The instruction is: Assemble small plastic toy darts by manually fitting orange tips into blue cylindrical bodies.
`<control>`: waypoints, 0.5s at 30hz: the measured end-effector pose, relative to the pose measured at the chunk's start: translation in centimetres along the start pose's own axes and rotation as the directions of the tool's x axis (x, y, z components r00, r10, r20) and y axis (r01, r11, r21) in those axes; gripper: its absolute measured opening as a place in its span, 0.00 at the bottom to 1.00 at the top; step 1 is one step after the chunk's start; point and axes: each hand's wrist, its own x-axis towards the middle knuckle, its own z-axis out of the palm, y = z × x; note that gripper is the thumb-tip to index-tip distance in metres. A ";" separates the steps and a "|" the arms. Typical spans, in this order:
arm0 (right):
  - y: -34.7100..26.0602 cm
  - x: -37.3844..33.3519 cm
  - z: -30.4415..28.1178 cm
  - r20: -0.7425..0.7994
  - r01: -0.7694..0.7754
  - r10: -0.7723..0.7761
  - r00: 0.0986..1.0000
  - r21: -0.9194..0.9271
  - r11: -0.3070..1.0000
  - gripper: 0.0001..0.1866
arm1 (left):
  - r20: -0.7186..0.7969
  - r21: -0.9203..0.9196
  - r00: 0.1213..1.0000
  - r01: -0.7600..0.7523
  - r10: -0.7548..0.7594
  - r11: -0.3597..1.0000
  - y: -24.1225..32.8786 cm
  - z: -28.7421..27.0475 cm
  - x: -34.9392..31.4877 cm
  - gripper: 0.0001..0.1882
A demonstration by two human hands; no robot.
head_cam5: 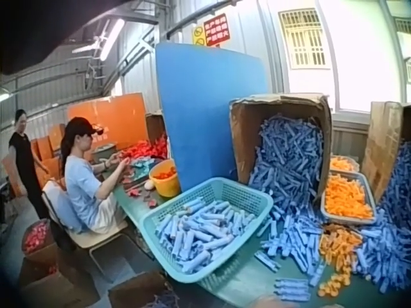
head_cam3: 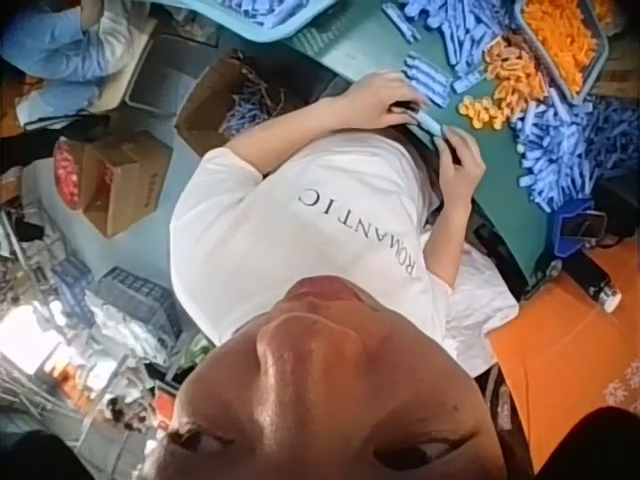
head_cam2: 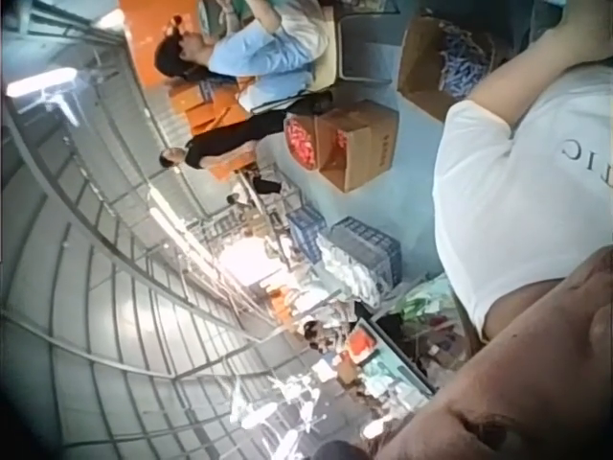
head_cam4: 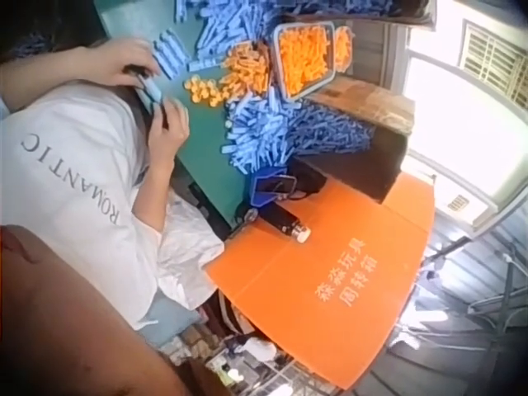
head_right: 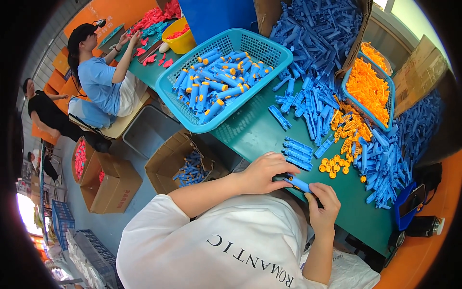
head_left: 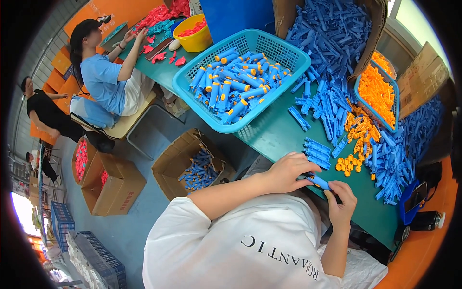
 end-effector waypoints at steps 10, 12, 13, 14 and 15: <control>0.2 0.3 -0.6 0.037 0.138 -0.135 0.990 -0.074 0.988 0.11 | 0.077 -0.053 0.997 0.017 -0.013 0.998 0.1 -0.5 0.8 0.24; -0.3 1.0 -0.9 0.074 0.104 -0.099 0.992 -0.074 0.992 0.11 | 0.100 -0.083 0.995 0.024 -0.016 0.996 -0.2 -1.2 0.8 0.20; -0.3 1.3 -0.7 0.067 0.128 -0.125 0.990 -0.044 0.991 0.11 | 0.112 -0.096 0.994 0.033 -0.022 0.995 -0.5 -1.4 0.6 0.17; 0.2 1.1 -0.6 0.073 0.115 -0.111 0.991 -0.060 0.992 0.11 | 0.059 -0.089 0.998 0.011 -0.006 0.996 -0.3 -1.3 0.6 0.16; 0.3 1.0 -0.4 0.059 0.079 -0.074 0.996 -0.087 0.993 0.11 | 0.005 -0.076 1.000 -0.006 0.006 0.997 0.1 -1.4 0.7 0.14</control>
